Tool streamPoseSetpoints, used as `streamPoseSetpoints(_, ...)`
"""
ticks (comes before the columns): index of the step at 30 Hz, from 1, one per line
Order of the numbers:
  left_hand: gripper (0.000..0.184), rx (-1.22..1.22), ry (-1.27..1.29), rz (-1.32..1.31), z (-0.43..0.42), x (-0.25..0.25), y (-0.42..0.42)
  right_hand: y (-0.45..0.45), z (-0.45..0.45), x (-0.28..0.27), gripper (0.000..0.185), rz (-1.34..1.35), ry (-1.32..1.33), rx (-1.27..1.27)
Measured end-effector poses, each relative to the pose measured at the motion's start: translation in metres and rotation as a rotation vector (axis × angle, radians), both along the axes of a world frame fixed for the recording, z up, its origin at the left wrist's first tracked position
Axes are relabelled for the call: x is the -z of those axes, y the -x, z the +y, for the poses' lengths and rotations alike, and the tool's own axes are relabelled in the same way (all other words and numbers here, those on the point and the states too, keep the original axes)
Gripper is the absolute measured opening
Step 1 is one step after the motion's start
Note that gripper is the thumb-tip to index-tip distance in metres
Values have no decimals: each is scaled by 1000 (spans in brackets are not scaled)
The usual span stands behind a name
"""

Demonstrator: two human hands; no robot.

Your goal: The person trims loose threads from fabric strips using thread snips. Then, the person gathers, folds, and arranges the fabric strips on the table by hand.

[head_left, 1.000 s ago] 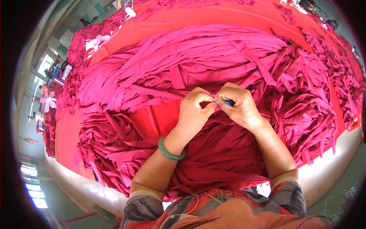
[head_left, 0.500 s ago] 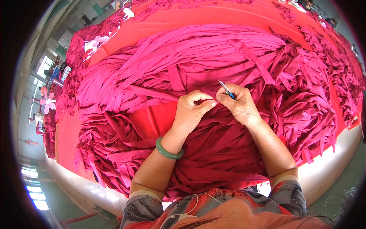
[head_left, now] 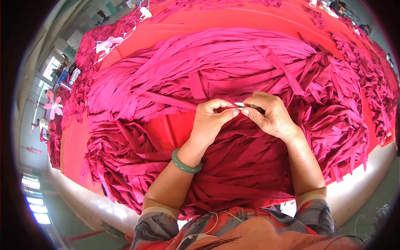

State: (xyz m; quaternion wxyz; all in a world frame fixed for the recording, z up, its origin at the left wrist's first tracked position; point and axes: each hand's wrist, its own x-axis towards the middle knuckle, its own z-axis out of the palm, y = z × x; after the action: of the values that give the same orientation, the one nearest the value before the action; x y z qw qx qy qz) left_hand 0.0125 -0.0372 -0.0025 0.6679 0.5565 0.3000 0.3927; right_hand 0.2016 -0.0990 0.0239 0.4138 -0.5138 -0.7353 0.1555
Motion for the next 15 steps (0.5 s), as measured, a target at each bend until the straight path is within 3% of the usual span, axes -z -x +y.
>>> streamPoseSetpoints(15,12,9,-31,49,0,2,-1,2,1,0,14,-16,-24,-43)
